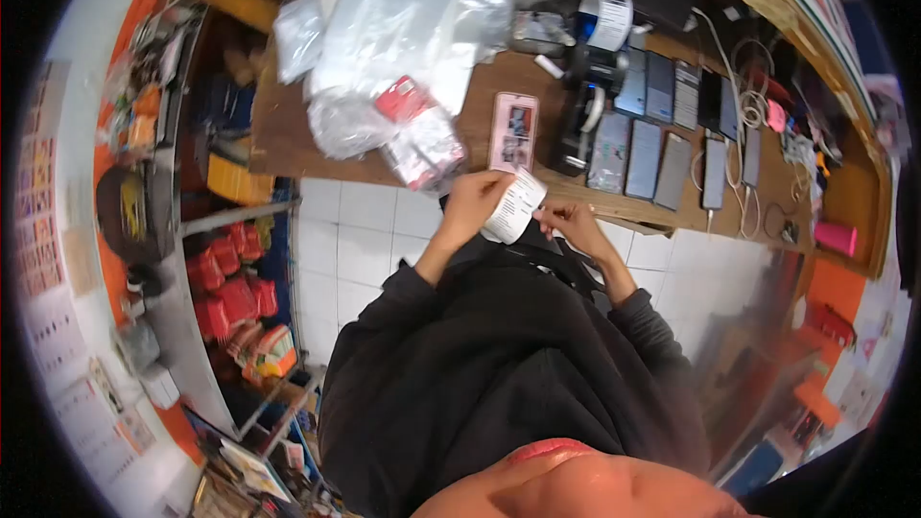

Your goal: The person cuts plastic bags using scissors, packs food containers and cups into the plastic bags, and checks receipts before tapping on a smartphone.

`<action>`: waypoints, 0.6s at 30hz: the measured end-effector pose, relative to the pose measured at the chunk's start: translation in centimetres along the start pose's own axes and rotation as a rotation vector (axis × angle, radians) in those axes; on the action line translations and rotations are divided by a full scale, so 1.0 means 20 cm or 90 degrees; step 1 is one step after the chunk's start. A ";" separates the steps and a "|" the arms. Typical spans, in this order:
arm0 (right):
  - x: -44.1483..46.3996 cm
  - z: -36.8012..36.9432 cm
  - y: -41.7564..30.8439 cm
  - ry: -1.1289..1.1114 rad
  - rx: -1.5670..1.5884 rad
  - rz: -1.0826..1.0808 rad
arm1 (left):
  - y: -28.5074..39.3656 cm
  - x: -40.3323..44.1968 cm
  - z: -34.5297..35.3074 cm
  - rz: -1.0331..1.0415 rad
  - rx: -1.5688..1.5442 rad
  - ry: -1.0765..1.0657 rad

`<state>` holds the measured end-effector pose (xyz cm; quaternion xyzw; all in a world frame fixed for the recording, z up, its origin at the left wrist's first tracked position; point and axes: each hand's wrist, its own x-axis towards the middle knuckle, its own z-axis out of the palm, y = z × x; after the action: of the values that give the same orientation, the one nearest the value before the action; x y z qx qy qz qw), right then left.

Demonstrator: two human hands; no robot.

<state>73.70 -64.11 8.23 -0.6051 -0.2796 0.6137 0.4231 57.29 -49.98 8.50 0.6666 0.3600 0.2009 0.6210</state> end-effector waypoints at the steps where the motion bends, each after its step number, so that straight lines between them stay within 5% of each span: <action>1: 0.07 0.03 -0.16 -0.038 -0.093 -0.061 | 0.02 -0.04 -0.09 -0.040 -0.133 0.048; 5: 0.42 0.22 -0.53 -0.092 -0.444 -0.291 | -0.21 -0.13 -0.35 -0.080 -0.232 0.151; 7: 0.69 0.28 -0.47 -0.104 -0.578 -0.345 | -0.27 -0.10 -0.40 -0.104 -0.315 0.312; 13: 0.90 0.29 -0.44 -0.053 -0.607 -0.274 | -0.46 -0.11 -0.49 -0.122 -0.214 0.333; 15: 0.91 0.26 -0.41 -0.119 -0.571 -0.143 | -0.51 -0.10 -0.55 -0.230 -0.327 0.241; 17: 0.93 0.25 -0.23 -0.169 -0.065 -0.018 | -0.59 -0.08 -0.54 -0.236 -0.360 0.199; 18: 0.96 0.23 -0.14 -0.154 -0.075 -0.058 | -0.60 -0.09 -0.53 -0.211 -0.478 0.176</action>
<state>71.45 -45.40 1.46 -0.5371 -0.3912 0.6448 0.3778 45.81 -44.50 -1.24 0.2946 0.4439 0.3033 0.7901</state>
